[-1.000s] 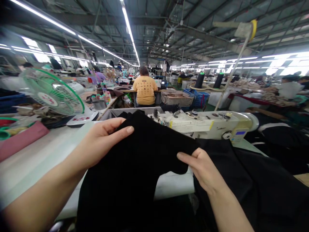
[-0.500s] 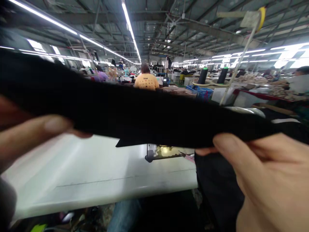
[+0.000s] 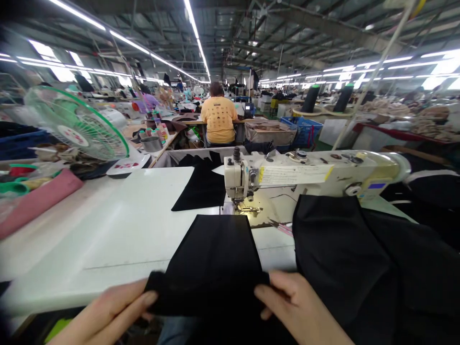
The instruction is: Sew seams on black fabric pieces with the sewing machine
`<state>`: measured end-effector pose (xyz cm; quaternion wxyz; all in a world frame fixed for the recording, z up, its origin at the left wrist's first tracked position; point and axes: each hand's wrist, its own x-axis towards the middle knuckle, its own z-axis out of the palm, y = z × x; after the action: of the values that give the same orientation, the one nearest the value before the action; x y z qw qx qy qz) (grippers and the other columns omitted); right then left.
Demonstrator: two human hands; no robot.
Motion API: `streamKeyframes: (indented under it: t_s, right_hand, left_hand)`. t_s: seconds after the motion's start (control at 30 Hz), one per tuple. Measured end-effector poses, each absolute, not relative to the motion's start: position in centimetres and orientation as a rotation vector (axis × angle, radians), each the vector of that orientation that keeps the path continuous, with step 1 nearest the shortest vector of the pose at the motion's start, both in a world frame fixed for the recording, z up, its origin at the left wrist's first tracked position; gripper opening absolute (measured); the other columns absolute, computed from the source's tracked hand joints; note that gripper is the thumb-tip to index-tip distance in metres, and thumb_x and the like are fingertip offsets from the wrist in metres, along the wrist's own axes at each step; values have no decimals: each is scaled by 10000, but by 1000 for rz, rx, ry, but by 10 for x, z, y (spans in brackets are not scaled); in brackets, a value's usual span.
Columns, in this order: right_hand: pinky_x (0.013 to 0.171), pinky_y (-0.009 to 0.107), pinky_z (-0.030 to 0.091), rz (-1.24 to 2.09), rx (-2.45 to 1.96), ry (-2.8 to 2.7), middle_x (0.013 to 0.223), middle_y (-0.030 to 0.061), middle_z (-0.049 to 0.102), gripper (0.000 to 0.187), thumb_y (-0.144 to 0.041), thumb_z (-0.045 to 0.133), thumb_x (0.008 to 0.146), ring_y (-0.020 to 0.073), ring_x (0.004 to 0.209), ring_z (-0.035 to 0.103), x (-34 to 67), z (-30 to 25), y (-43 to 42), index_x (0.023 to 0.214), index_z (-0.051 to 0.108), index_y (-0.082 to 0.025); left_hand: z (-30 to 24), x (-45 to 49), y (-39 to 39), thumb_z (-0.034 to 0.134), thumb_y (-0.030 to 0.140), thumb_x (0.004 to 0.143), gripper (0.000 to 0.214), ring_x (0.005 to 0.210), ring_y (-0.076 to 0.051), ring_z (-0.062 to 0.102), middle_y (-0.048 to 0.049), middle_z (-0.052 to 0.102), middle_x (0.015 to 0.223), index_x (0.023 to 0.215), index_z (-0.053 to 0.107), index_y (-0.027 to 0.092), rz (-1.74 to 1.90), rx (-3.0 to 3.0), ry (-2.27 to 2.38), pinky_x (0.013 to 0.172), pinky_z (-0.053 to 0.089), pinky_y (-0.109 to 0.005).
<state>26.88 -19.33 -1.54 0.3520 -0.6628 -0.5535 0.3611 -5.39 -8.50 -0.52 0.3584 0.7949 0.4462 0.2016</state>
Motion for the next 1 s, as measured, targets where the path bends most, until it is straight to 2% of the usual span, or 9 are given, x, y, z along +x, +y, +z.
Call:
streamKeyframes:
  t_s: [0.1,0.3,0.5,0.57,0.67,0.77,0.87,0.93,1.0]
  right_hand:
    - [456,257,435,691,-1786,-1325,497,-50,481,406,-511,570,862,148,431,539,268,-42,-145,569,494,-241]
    - [885,419,453,404,-1798,-1290,889,74,625,182,-401,633,745,288,912,597,276,-85,-66,668,572,-248]
    - [869,451,442,418,-1789,-1282,775,48,605,151,-337,679,678,291,830,585,282,-95,-54,625,561,-260]
    - [888,458,447,450,-1740,-1277,774,51,622,200,-367,692,676,294,847,602,283,-95,-56,595,544,-258]
    - [966,450,448,506,-1637,-1250,1033,102,697,304,-472,694,718,311,1034,629,284,-92,-65,592,540,-242]
    - [956,425,493,781,-1481,-1029,1115,102,721,325,-533,730,746,299,1078,657,282,-89,-76,724,646,-220]
    - [1009,383,486,904,-1313,-733,1128,70,737,352,-481,846,655,292,1186,623,278,-89,-85,865,735,-220]
    - [1033,338,475,822,-1284,-643,1163,42,735,341,-445,884,602,279,1232,600,275,-92,-88,834,753,-233]
    - [967,308,521,774,-1309,-582,1057,18,759,358,-424,907,562,262,1117,660,274,-96,-91,838,767,-244]
  left_hand:
    - [-11,-20,-39,480,429,922,294,601,-194,619,0,648,636,759,650,253,410,2171,1288,631,515,-277]
    - [-47,29,36,570,220,837,31,945,-280,604,-101,631,995,814,591,213,487,2361,1393,853,471,-397]
    - [-56,37,55,576,71,678,172,731,-209,570,1,560,698,672,501,226,475,2224,1227,753,465,-334]
    - [-54,37,48,538,80,713,151,751,-198,579,-1,578,727,707,500,226,546,2183,1215,758,470,-322]
    - [-48,34,31,552,153,772,76,806,-181,623,-10,632,824,802,529,220,724,1974,1144,770,497,-302]
    - [-39,28,15,679,182,713,137,993,-188,657,-46,696,1072,826,605,204,938,1544,950,906,497,-304]
    - [-29,26,3,768,165,664,195,1110,-205,638,-59,670,1281,842,696,201,1040,1278,890,1007,456,-312]
    - [-24,26,-2,804,179,656,175,1069,-209,646,-61,692,1242,815,735,198,1063,1207,912,985,464,-308]
    - [-21,27,-5,826,216,662,152,983,-203,655,-55,729,1100,798,759,197,1059,1169,925,925,483,-301]
